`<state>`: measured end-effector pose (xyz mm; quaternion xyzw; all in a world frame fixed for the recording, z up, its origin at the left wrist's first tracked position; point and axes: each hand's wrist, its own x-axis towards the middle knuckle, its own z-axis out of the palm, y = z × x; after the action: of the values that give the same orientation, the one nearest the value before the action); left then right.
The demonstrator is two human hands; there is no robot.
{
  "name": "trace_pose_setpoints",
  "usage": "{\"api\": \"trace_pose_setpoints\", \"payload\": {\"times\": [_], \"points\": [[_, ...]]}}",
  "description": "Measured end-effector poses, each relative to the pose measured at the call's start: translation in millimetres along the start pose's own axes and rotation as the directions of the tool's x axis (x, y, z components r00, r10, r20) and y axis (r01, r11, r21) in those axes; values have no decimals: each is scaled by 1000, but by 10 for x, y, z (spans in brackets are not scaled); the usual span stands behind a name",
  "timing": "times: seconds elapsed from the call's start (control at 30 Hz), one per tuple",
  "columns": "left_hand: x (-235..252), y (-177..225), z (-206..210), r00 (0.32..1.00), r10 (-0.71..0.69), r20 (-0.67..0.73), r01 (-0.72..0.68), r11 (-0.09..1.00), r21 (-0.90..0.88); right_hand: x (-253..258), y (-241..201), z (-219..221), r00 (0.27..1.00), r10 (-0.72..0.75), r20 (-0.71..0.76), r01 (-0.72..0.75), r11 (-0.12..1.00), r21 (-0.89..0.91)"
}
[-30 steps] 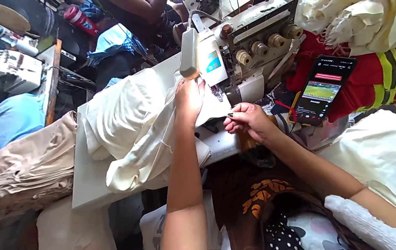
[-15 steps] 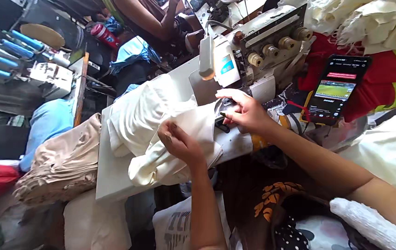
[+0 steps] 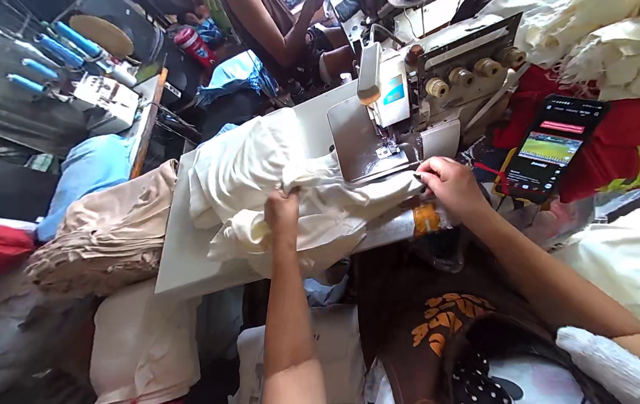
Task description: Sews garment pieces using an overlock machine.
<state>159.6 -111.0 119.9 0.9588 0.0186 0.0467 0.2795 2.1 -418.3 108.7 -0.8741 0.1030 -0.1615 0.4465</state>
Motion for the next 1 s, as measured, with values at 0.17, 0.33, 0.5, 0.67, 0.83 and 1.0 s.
{"api": "trace_pose_setpoints", "payload": {"times": [0.17, 0.33, 0.5, 0.67, 0.83, 1.0], "points": [[-56, 38, -736, 861, 139, -490, -160, 987, 0, -467, -172, 199, 802, -255, 540, 40, 925, 377], [-238, -340, -894, 946, 163, -279, -54, 930, 363, -747, -363, 667, 267, -515, 815, 214, 856, 470], [-711, -214, -411, 887, 451, -103, -428, 884, 187, -321, -497, 905, 563, -410, 718, 191, 909, 370], [-578, -392, 300, 856, 511, 75, -513, 858, 9, -1, -446, 1492, 903, -345, 255, 298, 932, 206], [-463, -282, 53, 834, 503, -228, -550, 720, -423, 103, -442, 1675, 949, -262, 178, 225, 953, 203], [-492, -95, -347, 826, 405, -393, -563, 643, -520, 94, -590, 1461, 911, -131, 391, -219, 649, 729]]}}
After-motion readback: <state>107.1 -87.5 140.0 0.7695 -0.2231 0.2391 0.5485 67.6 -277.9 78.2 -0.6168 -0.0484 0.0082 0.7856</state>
